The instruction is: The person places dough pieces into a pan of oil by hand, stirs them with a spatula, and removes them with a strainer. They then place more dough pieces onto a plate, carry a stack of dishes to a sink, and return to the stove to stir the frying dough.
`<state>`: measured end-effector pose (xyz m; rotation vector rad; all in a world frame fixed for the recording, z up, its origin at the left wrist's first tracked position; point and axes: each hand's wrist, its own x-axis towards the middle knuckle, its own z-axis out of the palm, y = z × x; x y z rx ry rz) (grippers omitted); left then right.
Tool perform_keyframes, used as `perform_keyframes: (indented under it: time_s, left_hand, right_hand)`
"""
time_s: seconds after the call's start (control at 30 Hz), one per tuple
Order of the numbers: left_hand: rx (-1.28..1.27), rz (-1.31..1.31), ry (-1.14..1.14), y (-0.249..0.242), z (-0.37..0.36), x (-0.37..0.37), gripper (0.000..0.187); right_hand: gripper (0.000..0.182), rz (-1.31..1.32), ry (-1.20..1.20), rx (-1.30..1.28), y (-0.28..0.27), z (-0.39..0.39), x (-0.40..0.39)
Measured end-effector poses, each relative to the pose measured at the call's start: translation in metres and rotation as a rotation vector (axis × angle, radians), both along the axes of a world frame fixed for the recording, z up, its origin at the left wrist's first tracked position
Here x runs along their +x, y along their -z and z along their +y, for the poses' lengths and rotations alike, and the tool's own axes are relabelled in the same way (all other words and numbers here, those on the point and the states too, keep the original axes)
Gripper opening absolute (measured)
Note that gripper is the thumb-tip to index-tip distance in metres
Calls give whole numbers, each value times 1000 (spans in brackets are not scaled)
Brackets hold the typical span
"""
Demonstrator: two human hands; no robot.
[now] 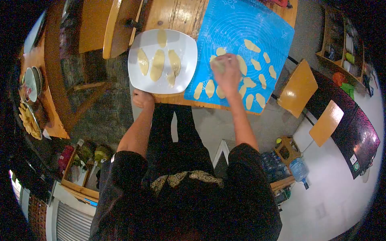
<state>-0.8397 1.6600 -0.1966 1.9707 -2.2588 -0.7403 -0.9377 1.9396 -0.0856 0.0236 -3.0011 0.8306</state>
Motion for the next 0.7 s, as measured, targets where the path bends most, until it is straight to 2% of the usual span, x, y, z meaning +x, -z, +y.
perform_keyframes:
  time_s: [0.1, 0.23, 0.5, 0.7]
  left_hand:
    - [15, -8, 18, -16, 4, -12, 42]
    - [51, -32, 4, -16, 2, -12, 41]
    - [79, 16, 22, -15, 2, -9, 40]
    - [101, 33, 57, -10, -1, -5, 40]
  right_hand:
    - [20, -172, 54, -108, -3, -61, 31]
    - [24, -7, 97, -56, 14, -108, 56]
    - [29, 26, 354, 27, 20, -143, 72]
    - [28, 67, 460, 10, 24, -160, 76]
